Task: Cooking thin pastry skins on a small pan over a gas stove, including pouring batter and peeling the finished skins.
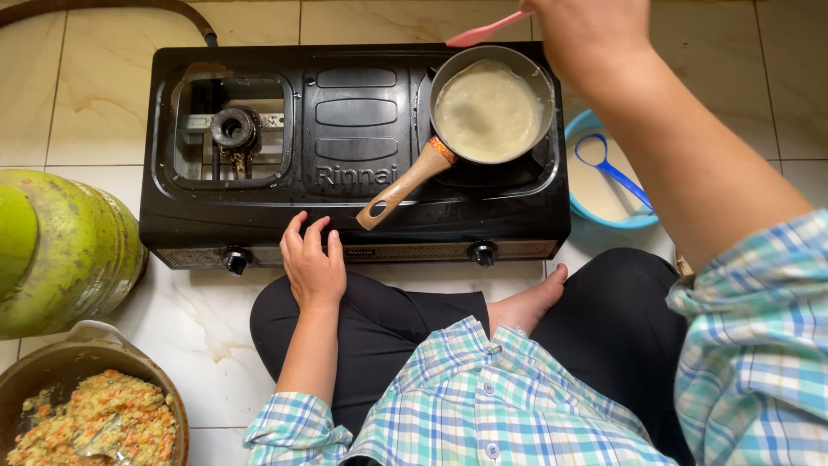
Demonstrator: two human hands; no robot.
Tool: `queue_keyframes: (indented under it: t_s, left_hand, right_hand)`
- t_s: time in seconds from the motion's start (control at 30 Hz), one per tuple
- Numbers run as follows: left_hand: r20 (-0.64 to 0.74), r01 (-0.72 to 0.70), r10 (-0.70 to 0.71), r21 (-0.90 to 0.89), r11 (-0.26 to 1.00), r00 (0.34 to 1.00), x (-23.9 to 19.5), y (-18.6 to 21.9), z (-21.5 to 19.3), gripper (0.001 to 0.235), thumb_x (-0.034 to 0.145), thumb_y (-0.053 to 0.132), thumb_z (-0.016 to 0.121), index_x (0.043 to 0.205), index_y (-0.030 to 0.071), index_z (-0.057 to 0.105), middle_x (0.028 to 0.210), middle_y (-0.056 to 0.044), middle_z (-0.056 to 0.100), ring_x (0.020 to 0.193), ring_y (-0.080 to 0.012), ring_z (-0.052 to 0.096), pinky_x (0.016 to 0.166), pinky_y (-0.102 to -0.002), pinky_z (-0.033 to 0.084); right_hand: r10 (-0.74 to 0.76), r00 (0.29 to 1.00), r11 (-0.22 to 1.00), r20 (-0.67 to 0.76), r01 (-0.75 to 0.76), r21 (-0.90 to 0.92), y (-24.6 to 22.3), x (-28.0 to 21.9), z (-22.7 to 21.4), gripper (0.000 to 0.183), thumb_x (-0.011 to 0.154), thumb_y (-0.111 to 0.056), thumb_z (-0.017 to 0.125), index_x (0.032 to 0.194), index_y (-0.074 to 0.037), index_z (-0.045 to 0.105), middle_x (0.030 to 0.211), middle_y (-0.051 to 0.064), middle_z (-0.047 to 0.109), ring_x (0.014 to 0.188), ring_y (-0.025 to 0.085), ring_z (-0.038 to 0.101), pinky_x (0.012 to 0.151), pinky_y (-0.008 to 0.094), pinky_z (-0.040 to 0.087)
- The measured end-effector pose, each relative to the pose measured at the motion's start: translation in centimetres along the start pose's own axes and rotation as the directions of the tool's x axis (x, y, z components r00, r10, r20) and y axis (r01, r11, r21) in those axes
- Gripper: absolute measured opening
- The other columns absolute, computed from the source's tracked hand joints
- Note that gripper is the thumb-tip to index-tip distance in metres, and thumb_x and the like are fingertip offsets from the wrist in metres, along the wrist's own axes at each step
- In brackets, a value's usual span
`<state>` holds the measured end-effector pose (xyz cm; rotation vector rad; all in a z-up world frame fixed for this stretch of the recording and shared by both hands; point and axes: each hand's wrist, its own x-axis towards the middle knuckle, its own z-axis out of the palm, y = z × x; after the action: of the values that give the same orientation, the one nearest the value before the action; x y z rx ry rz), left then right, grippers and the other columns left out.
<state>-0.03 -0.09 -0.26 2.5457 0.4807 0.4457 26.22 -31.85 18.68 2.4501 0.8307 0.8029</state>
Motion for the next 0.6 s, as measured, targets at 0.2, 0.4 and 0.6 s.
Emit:
queue_keyframes:
  t_s: [0.2,0.4,0.6]
  left_hand:
    - [-0.05,-0.006,0.005,-0.031,0.999,0.999,-0.3,-0.3,-0.1,0.026,0.097,0.018,0.062,0.12,0.008,0.071,0.145,-0.014,0.049,0.131,-0.0333,0.047,0.103,-0.043,0.043]
    - [-0.091,-0.046,0.048,0.016,0.999,0.995,-0.7,-2.3,1.4,0.022,0.1,0.023,0.065,0.12,0.015,0.07,0.141,-0.009,0.051,0.13,-0.0346,0.051,0.104,-0.05,0.047]
    - [-0.124,-0.115,0.125,0.084,0.99,0.984,-1.2,-2.1,1.1,0.022,0.098,0.021,0.069,0.119,0.015,0.071,0.14,-0.01,0.052,0.128,-0.0363,0.052,0.103,-0.05,0.048]
  right_hand:
    - [0.238,0.968,0.73,-0.079,-0.125,0.672,1.0,-11.7,-2.6,0.032,0.094,0.009,0.066,0.117,-0.003,0.085,0.1,0.013,0.073,0.075,0.028,0.062,0.066,0.038,0.048]
    - [0.34,0.699,-0.02,0.629,-0.664,0.748,-4.6,-25.3,5.6,0.023,0.093,-0.008,0.067,0.108,-0.02,0.08,0.094,0.001,0.072,0.083,0.009,0.055,0.078,0.026,0.049]
    - [0.315,0.672,-0.173,0.67,-0.653,0.737,-8.8,-26.5,7.3,0.02,0.086,-0.005,0.08,0.105,-0.009,0.081,0.098,0.017,0.073,0.097,0.029,0.072,0.089,0.037,0.059]
